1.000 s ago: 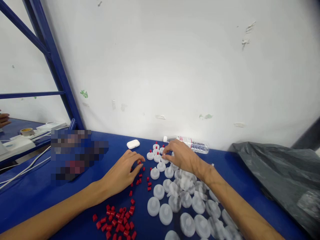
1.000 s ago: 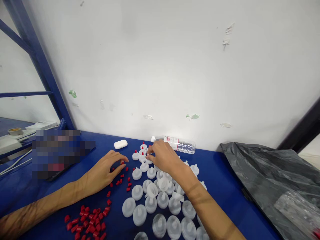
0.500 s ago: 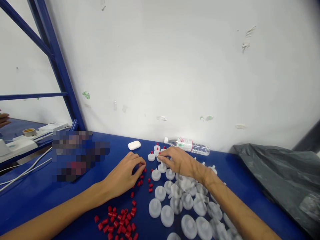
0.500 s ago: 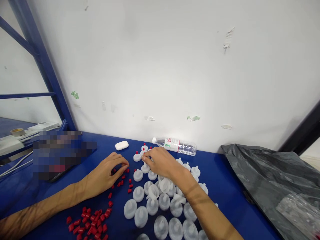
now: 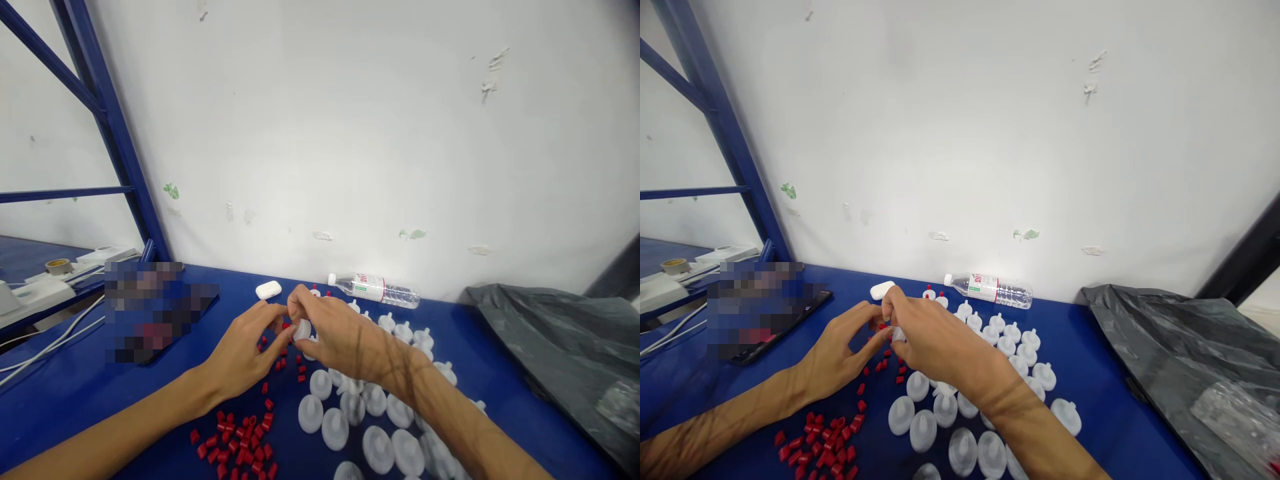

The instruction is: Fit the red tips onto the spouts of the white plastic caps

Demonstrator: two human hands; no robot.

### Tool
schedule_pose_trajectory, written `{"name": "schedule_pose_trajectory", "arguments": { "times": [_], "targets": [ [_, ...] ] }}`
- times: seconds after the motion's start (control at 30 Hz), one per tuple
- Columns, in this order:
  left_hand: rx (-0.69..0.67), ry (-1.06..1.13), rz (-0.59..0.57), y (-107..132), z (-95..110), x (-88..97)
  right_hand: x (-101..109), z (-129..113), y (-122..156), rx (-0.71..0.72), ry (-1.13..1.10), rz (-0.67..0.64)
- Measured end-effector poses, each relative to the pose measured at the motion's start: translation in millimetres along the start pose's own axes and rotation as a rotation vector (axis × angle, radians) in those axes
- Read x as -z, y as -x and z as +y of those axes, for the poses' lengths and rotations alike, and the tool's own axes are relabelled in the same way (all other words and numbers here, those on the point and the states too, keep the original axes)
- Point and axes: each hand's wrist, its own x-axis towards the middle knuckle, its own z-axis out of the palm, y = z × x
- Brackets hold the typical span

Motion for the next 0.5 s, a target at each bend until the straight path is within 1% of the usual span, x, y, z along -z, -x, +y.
{"name": "schedule_pose_trajectory", "arguments": {
  "times": [0.17, 0.3, 0.37, 0.43, 0.5],
  "targets": [
    [-0.052, -0.013, 0.002, 0.7, 1.3, 2.0, 1.0, -3.0, 0.8, -0.037, 0.016, 0.073],
    [-0.065, 0.038, -0.024, 2.6, -0.4, 0.2, 0.8, -2.3, -1.9, -0.009, 0.051, 0.042],
    [-0.01, 0.077, 0.011, 2.9, -2.1, -0.7, 0.6, -1.1, -5.0, 0.027, 0.086, 0.021],
    [0.084, 0.12, 0.079, 1.9, -4.1, 0.4, 2.7, 3.8, -7.1, 0.038, 0.137, 0.012],
    [0.173, 0.155, 0.149, -0.5, -6.4, 4.0, 8.0, 14.1, -6.3, -0.011, 0.193, 0.044]
  ]
}}
